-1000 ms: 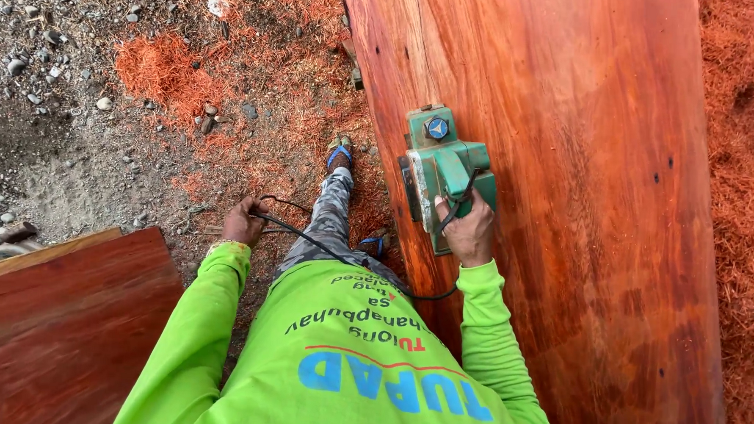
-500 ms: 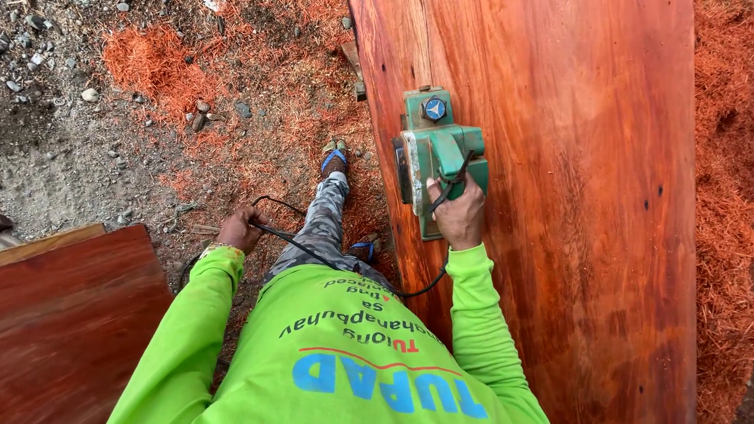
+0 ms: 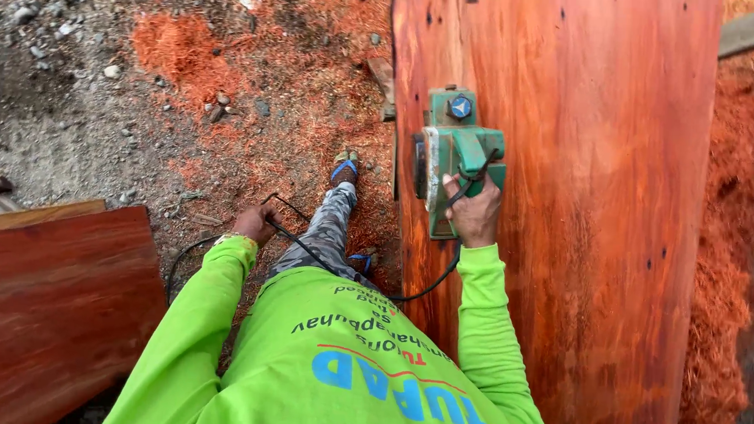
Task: Smoothing a wooden board with an electric planer and marking edges with a marking gauge.
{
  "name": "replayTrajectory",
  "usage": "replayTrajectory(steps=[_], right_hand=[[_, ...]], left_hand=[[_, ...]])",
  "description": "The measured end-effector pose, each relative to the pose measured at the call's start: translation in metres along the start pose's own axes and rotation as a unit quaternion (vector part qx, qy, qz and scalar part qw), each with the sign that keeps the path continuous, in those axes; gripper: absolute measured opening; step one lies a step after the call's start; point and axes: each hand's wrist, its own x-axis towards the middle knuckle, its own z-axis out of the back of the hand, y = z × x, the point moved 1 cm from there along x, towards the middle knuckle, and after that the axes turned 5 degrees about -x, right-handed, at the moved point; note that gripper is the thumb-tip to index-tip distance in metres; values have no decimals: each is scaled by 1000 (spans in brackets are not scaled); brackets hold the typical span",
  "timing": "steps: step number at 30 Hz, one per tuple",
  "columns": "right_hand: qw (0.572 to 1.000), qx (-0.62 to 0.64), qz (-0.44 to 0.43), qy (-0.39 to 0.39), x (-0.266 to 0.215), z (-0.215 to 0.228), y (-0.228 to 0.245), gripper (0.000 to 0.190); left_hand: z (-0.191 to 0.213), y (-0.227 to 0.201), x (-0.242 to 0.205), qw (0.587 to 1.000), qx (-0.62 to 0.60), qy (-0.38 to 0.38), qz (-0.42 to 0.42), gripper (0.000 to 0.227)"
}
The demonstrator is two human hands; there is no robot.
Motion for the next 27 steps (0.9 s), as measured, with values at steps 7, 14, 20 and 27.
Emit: replayTrajectory(steps=[7, 14, 20, 27], right_hand=[[1000, -5, 23, -9, 25, -8, 3, 12], [1000, 8, 27, -8, 48, -11, 6, 12], [998, 35, 37, -22, 67, -21, 13, 11], [997, 57, 32, -34, 90, -29, 23, 11]], left_hand=[[-9, 3, 4, 999, 0, 9, -49, 21], [-44, -1, -7, 981, -15, 164, -103, 22], [-39, -8, -14, 954, 48, 294, -43, 27], [-50, -24, -7, 911, 280, 276, -127, 50]])
